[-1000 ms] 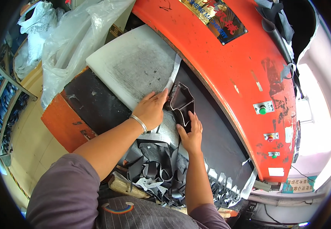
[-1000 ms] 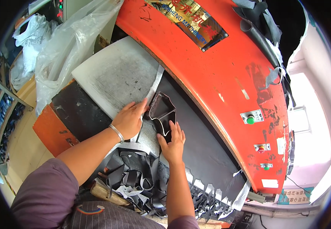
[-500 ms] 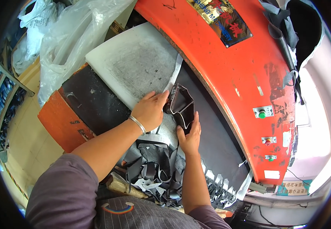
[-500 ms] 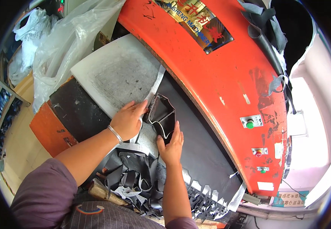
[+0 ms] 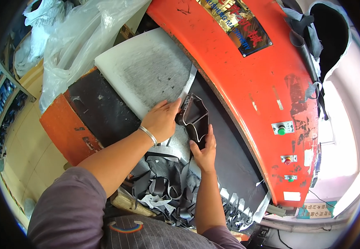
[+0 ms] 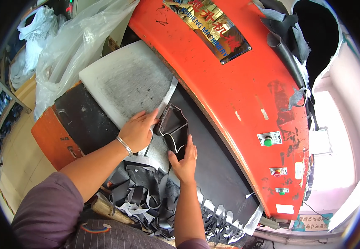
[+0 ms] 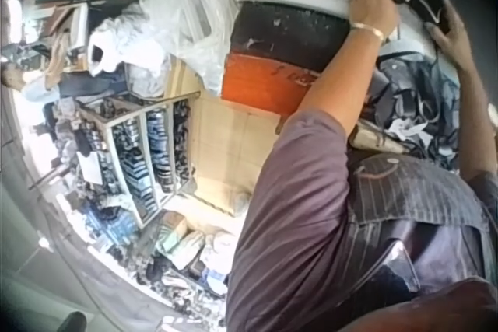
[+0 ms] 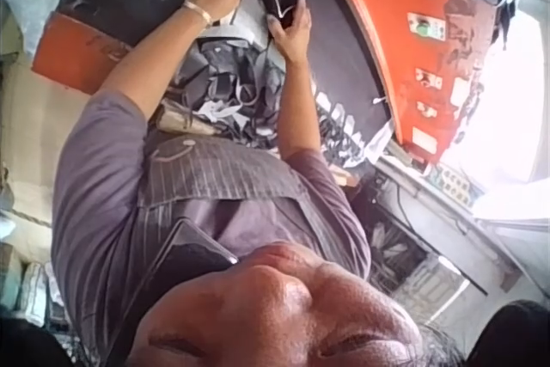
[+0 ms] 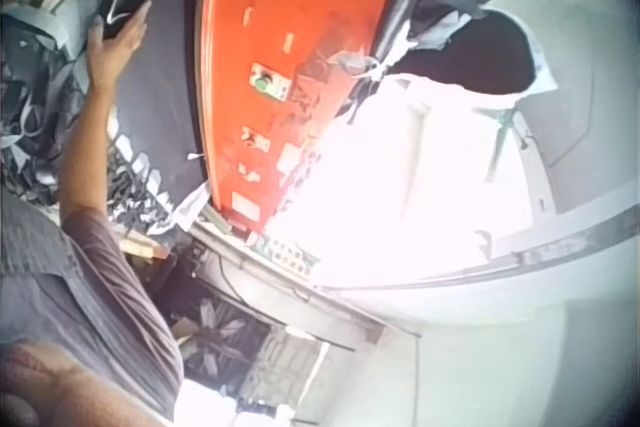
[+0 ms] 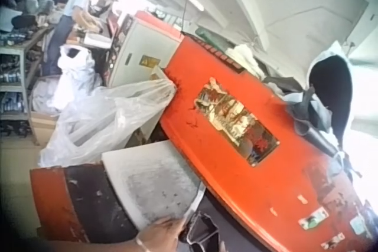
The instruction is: Cutting out shoe upper components from leather sheets using a hydraulic clicker press and a metal die.
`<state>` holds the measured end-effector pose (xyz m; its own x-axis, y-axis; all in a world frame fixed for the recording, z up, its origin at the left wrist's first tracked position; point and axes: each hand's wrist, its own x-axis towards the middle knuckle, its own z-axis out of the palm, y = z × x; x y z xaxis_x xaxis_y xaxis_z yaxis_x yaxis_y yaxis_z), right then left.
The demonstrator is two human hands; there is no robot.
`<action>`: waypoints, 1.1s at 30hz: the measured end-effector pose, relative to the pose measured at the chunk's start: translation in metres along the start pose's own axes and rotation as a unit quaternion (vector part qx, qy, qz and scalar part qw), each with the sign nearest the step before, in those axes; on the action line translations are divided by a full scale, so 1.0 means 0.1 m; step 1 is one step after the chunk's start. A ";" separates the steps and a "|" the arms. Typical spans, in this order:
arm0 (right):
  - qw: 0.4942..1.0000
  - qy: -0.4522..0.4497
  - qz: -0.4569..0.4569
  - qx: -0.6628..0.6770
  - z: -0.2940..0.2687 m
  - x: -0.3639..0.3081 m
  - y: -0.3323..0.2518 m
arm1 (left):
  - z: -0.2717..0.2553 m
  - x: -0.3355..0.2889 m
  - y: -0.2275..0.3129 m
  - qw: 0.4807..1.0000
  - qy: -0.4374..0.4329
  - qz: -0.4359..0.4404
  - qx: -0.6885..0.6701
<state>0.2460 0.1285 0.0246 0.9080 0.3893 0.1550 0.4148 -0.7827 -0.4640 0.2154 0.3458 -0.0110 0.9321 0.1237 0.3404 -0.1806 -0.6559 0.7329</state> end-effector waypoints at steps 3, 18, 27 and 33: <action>0.998 0.036 -0.030 -0.038 0.04 0.01 0.05 | 0.01 0.03 0.02 1.000 0.001 -0.002 0.004; 0.996 0.045 -0.046 -0.054 -0.01 -0.07 -0.10 | -0.11 -0.02 0.16 0.996 -0.061 -0.008 0.072; 0.994 0.056 -0.021 0.096 -0.78 -0.74 0.23 | -0.15 0.21 0.54 0.985 0.071 -0.153 -0.047; 0.870 0.445 0.094 0.188 -2.06 -1.04 1.77 | 0.62 0.84 1.46 0.972 -0.109 -0.089 -0.187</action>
<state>0.2369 -0.1507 0.1063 0.7129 -0.3901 0.5827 0.3572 -0.5131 -0.7805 0.2863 0.2145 0.0884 0.9961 0.0225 0.0853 -0.0738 -0.3175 0.9454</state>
